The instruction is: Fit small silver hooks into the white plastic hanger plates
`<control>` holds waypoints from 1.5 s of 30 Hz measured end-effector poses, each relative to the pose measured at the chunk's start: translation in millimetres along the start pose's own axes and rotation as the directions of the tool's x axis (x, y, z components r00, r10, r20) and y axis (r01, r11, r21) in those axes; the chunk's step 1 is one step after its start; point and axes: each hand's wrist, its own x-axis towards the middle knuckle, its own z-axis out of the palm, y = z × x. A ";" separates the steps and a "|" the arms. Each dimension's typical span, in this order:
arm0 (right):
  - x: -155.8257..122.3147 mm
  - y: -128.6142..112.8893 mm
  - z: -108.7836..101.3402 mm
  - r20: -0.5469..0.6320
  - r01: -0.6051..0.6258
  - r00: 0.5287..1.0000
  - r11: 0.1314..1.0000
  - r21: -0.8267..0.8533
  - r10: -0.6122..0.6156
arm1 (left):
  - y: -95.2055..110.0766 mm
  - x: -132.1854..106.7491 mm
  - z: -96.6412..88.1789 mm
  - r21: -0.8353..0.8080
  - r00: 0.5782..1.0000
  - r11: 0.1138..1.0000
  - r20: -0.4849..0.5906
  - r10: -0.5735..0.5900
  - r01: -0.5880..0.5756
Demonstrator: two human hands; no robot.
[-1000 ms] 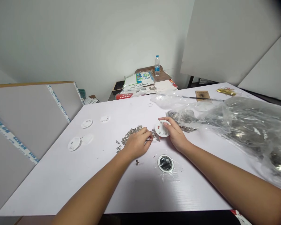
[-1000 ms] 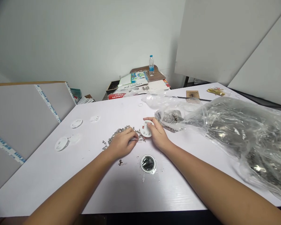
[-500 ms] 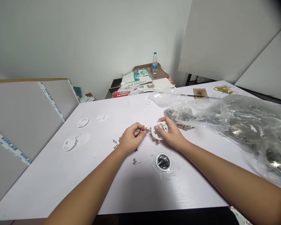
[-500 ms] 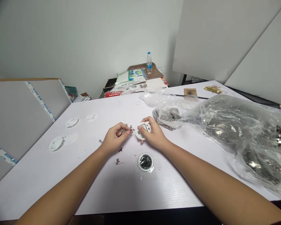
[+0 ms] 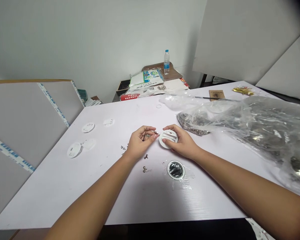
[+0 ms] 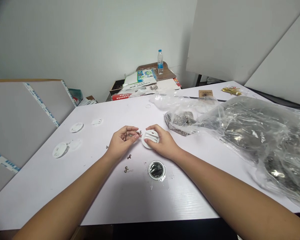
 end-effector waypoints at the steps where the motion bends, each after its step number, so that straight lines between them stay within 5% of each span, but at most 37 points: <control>1: 0.4 0.9 0.4 -0.014 0.011 1.000 1.000 -0.010 -0.011 | -0.5 -0.1 -0.2 0.013 1.000 1.000 0.001 -0.006 0.006; 27: -0.6 -2.6 1.7 0.094 0.087 0.992 0.996 0.017 -0.088 | 6.9 -8.0 1.2 0.374 0.995 0.926 -0.062 0.082 -0.052; 45: -3.9 -9.8 1.2 0.186 0.057 0.980 0.994 0.096 -0.075 | 1.7 -5.5 1.0 0.313 0.996 0.945 0.040 0.082 -0.090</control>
